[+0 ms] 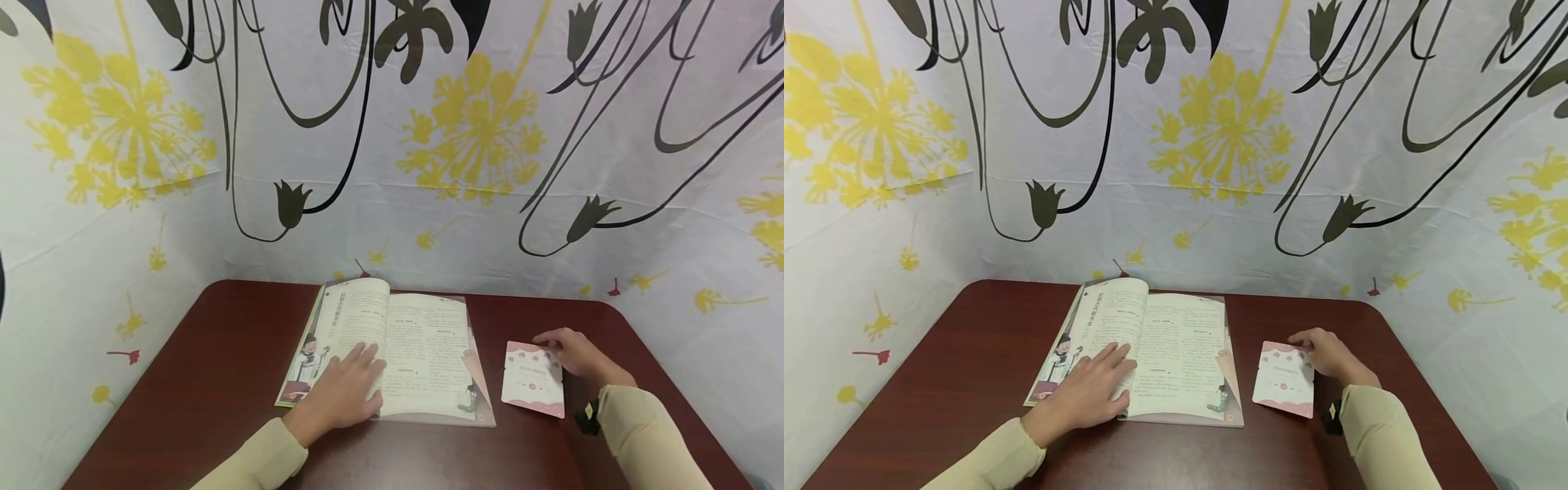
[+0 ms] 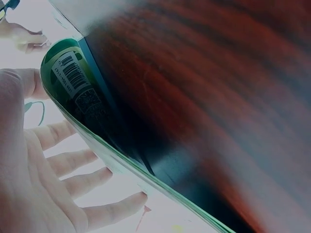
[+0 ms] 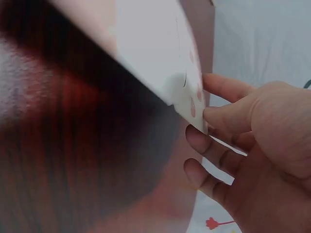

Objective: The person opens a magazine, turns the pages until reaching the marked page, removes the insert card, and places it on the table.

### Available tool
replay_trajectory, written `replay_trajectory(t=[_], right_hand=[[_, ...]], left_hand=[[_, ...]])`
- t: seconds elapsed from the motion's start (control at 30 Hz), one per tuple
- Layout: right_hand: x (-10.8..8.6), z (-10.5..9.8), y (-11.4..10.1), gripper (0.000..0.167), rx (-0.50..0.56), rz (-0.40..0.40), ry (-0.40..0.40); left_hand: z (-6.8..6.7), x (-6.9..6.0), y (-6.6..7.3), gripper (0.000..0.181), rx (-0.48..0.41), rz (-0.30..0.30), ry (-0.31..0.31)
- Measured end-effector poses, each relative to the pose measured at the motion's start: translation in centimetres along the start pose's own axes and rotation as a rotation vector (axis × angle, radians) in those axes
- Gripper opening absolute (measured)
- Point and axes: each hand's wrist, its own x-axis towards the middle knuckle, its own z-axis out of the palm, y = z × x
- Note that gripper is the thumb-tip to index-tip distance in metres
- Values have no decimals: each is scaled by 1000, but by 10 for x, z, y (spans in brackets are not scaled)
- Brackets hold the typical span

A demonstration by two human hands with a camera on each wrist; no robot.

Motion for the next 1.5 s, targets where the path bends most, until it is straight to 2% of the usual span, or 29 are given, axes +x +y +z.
replay_trajectory(t=[0.27,0.5,0.87,0.93,1.1,1.23,1.37,1.5], right_hand=[[0,7,0,29,-36,-39,22],[-1,11,-1,30,-20,-5,21],[-6,14,-2,32,-17,-17,49],[-7,15,-3,37,-16,-9,58],[-9,16,-8,66,-69,73,92],[-10,14,-15,75,-113,112,134],[-11,12,-23,76,-145,120,180],[-12,12,-28,76,-191,124,215]], left_hand=[[0,-1,0,46,-6,5,0],[0,0,0,46,1,8,-1],[-4,-1,0,45,12,36,34],[-4,0,-2,46,12,43,43],[-4,3,-14,50,0,35,79],[-10,5,-28,50,-38,-26,79],[-18,7,-45,51,-71,-127,65],[-24,8,-65,53,-70,-215,95]])
